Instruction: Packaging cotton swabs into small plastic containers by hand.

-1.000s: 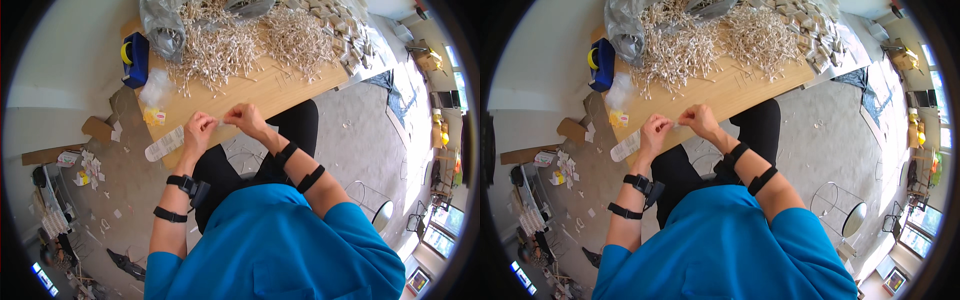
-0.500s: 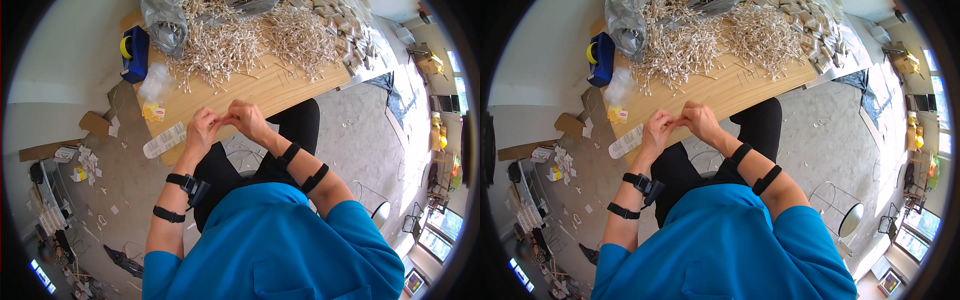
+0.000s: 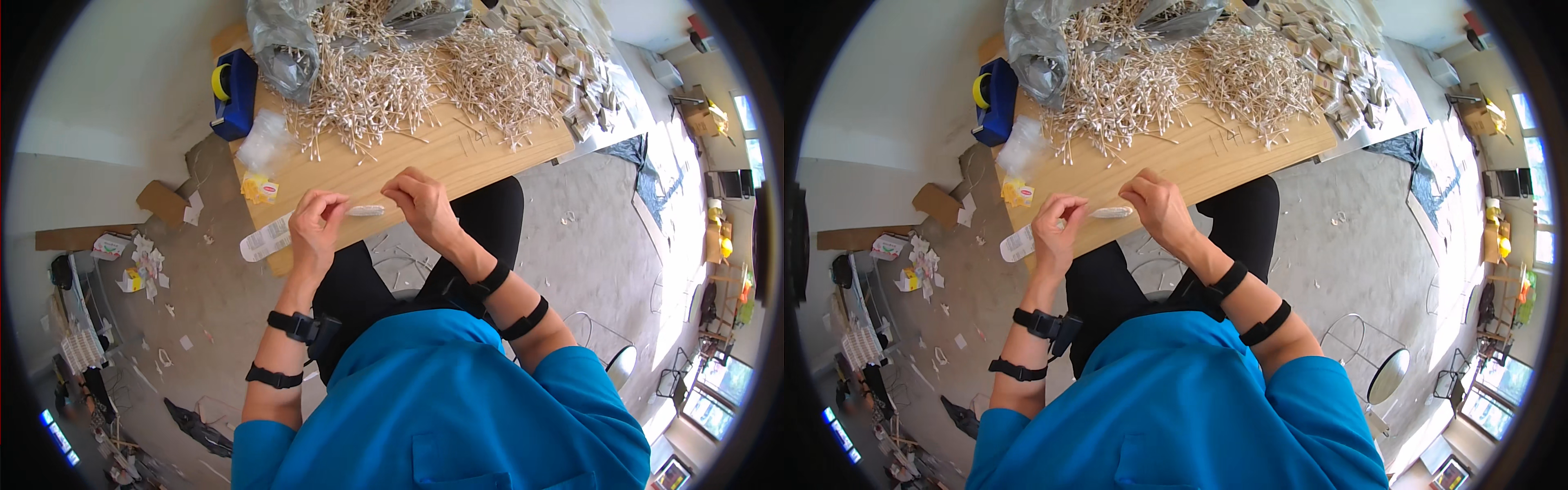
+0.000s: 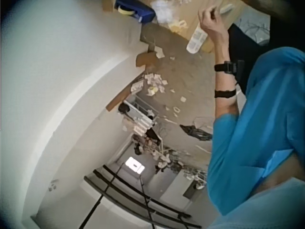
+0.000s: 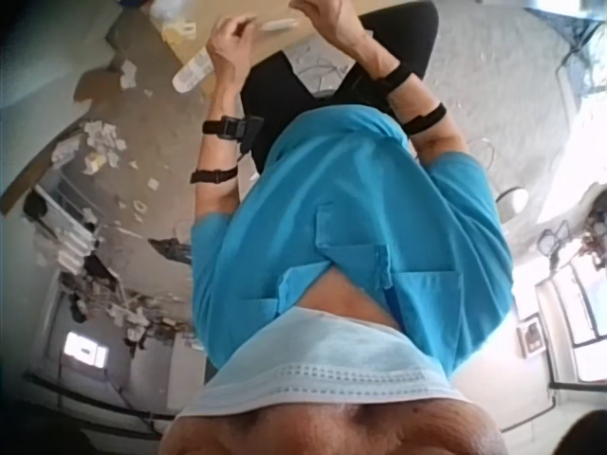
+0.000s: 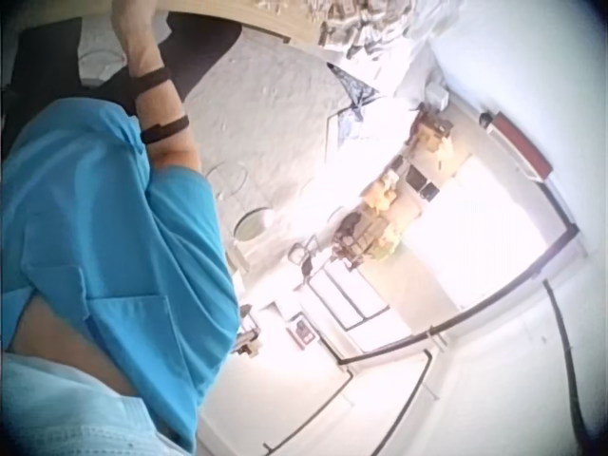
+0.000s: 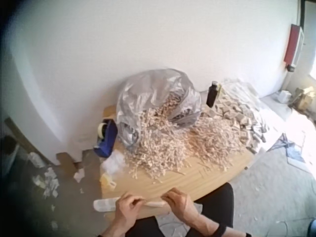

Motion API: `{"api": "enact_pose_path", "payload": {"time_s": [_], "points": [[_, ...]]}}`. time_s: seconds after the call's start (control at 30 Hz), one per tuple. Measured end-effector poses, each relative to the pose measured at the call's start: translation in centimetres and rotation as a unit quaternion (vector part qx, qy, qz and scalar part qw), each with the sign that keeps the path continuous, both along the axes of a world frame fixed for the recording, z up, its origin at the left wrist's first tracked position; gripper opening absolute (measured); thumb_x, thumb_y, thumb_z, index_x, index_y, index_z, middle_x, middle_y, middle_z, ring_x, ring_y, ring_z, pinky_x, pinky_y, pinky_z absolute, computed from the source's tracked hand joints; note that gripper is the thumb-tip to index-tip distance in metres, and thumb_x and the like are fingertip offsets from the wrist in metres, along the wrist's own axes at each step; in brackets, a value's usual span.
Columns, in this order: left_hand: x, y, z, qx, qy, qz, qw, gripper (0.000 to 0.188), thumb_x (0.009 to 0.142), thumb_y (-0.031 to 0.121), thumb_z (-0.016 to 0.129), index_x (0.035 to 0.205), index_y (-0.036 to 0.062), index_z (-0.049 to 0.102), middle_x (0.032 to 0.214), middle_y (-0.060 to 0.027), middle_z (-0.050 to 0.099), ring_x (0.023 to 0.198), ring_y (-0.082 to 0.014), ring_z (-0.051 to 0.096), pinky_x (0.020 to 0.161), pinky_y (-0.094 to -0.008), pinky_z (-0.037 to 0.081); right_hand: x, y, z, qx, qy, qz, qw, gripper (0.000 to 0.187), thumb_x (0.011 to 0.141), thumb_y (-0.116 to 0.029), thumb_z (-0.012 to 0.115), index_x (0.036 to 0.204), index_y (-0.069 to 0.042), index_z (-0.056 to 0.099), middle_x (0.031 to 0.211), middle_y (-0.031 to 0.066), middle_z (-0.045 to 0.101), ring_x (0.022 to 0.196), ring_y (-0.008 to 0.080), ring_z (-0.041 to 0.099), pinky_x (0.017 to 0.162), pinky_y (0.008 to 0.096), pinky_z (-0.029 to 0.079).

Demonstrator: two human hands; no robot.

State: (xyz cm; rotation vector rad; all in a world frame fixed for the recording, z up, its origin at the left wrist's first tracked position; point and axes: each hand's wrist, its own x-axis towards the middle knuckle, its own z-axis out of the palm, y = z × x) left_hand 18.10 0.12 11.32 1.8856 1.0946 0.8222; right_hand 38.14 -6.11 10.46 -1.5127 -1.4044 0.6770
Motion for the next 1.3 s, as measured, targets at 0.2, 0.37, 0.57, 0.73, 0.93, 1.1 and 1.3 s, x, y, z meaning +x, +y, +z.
{"api": "enact_pose_path", "payload": {"time_s": [0.2,0.37,0.57,0.73,0.93,1.1,1.3], "points": [[1.9,-1.1,-3.8,0.046,0.036,-0.012,0.998,0.021,0.086,-0.004,0.065,0.107,-0.0004,0.067,0.1,-0.0117,0.065,0.086,-0.0264,0.067,0.075,-0.0342,0.053,-2.2,0.5,-3.1,0.014,-0.108,0.052,0.993,0.029,0.085,-0.018,0.071,0.106,-0.001,0.061,0.105,0.0146,0.059,0.1,0.036,0.06,0.079,0.0427,0.053],[2.2,-1.7,-8.6,0.083,0.044,0.064,0.994,0.024,0.087,-0.003,0.063,0.111,0.002,0.064,0.112,-0.0144,0.062,0.102,-0.0347,0.062,0.087,-0.0402,0.05,-2.8,-0.9,-6.9,0.025,-0.18,0.067,0.981,0.046,0.08,-0.023,0.076,0.116,-0.003,0.056,0.116,0.0143,0.055,0.107,0.0343,0.058,0.084,0.0428,0.053],[0.8,-2.7,-11.2,0.179,0.18,0.016,0.967,0.045,0.082,-0.001,0.068,0.125,0.0105,0.058,0.131,-0.0084,0.052,0.124,-0.033,0.048,0.105,-0.0467,0.039,-5.1,-3.8,-9.3,-0.053,-0.14,-0.176,0.973,0.032,0.079,-0.022,0.078,0.091,-0.005,0.054,0.089,0.0132,0.056,0.087,0.0355,0.059,0.072,0.0439,0.048],[0.1,-1.9,-11.8,0.167,0.179,-0.018,0.969,0.047,0.084,0.0,0.066,0.128,0.01,0.056,0.134,-0.0087,0.051,0.125,-0.0331,0.048,0.106,-0.045,0.039,-3.1,-2.7,-10.1,-0.075,-0.011,-0.29,0.954,0.025,0.092,-0.018,0.068,0.08,0.001,0.057,0.073,0.0176,0.059,0.07,0.0388,0.059,0.063,0.0443,0.046],[-1.4,-1.6,-11.4,0.152,0.143,-0.011,0.978,0.036,0.089,0.007,0.063,0.125,0.0074,0.059,0.135,-0.0092,0.053,0.123,-0.0331,0.05,0.106,-0.0446,0.039,2.6,-7.2,-12.1,-0.169,0.098,-0.371,0.908,0.032,0.102,-0.022,0.054,0.082,0.001,0.061,0.071,0.0148,0.063,0.06,0.0249,0.061,0.058,0.0365,0.049],[1.4,0.1,-8.5,0.044,0.166,-0.069,0.983,0.032,0.092,0.008,0.062,0.124,0.0061,0.059,0.133,-0.0109,0.055,0.12,-0.0348,0.051,0.103,-0.0454,0.041,4.4,-7.7,-20.5,-0.227,0.074,-0.382,0.893,0.019,0.092,-0.018,0.062,0.095,0.001,0.065,0.087,0.022,0.07,0.082,0.0397,0.068,0.074,0.0441,0.054],[10.8,4.0,-8.6,0.113,0.146,-0.171,0.968,0.04,0.092,0.007,0.061,0.131,0.0031,0.055,0.134,-0.0186,0.052,0.124,-0.0373,0.05,0.104,-0.0451,0.04,1.8,-10.5,-36.0,-0.519,0.118,-0.438,0.725,0.028,0.089,-0.023,0.066,0.104,0.0,0.07,0.079,0.0133,0.073,0.08,0.0285,0.073,0.069,0.04,0.057]]}}
